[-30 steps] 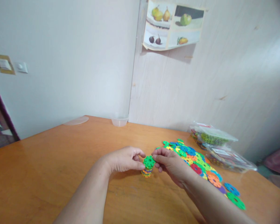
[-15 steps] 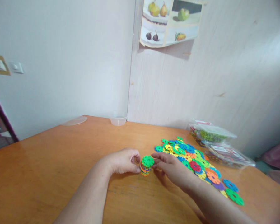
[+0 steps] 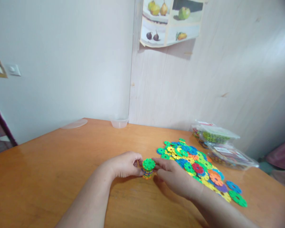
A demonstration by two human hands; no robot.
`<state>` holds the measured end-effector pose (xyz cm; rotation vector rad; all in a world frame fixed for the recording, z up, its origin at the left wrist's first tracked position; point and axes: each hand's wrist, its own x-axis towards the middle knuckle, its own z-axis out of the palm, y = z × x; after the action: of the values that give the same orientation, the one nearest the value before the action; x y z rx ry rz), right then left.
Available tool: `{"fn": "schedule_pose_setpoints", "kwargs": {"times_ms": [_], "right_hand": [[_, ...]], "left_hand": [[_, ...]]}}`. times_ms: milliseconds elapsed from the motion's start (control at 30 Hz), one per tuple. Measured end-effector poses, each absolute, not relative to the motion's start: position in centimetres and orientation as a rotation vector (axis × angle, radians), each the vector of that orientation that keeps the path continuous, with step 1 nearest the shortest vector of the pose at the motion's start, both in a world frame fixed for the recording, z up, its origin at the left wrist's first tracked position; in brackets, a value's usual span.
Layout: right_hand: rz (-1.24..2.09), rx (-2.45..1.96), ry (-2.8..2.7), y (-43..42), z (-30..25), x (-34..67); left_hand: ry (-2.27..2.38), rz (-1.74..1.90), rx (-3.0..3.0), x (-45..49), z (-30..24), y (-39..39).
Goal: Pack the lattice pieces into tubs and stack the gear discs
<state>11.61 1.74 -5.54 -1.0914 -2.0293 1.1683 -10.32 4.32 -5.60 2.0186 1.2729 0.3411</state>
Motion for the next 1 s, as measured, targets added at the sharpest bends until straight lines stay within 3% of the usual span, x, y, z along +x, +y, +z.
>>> {"fn": "schedule_pose_setpoints", "kwargs": {"times_ms": [100, 267, 367, 1000], "right_hand": [[1.108, -1.147, -2.075, 1.8, -5.7, 11.6], [0.552, -1.499, -2.241, 1.8, -6.3, 11.6], [0.390, -1.596, -2.295, 1.9, -6.7, 11.4], [0.277, -1.586, -2.309, 2.9, -7.5, 10.2]], "left_hand": [[1.270, 0.339, 1.994, -10.5, -5.8, 4.5], [1.271, 0.294, 1.997, -10.6, -5.7, 4.5], [1.280, 0.272, 2.055, -10.4, -5.4, 4.3], [1.430, 0.306, 2.077, -10.4, -5.5, 4.4]]}}
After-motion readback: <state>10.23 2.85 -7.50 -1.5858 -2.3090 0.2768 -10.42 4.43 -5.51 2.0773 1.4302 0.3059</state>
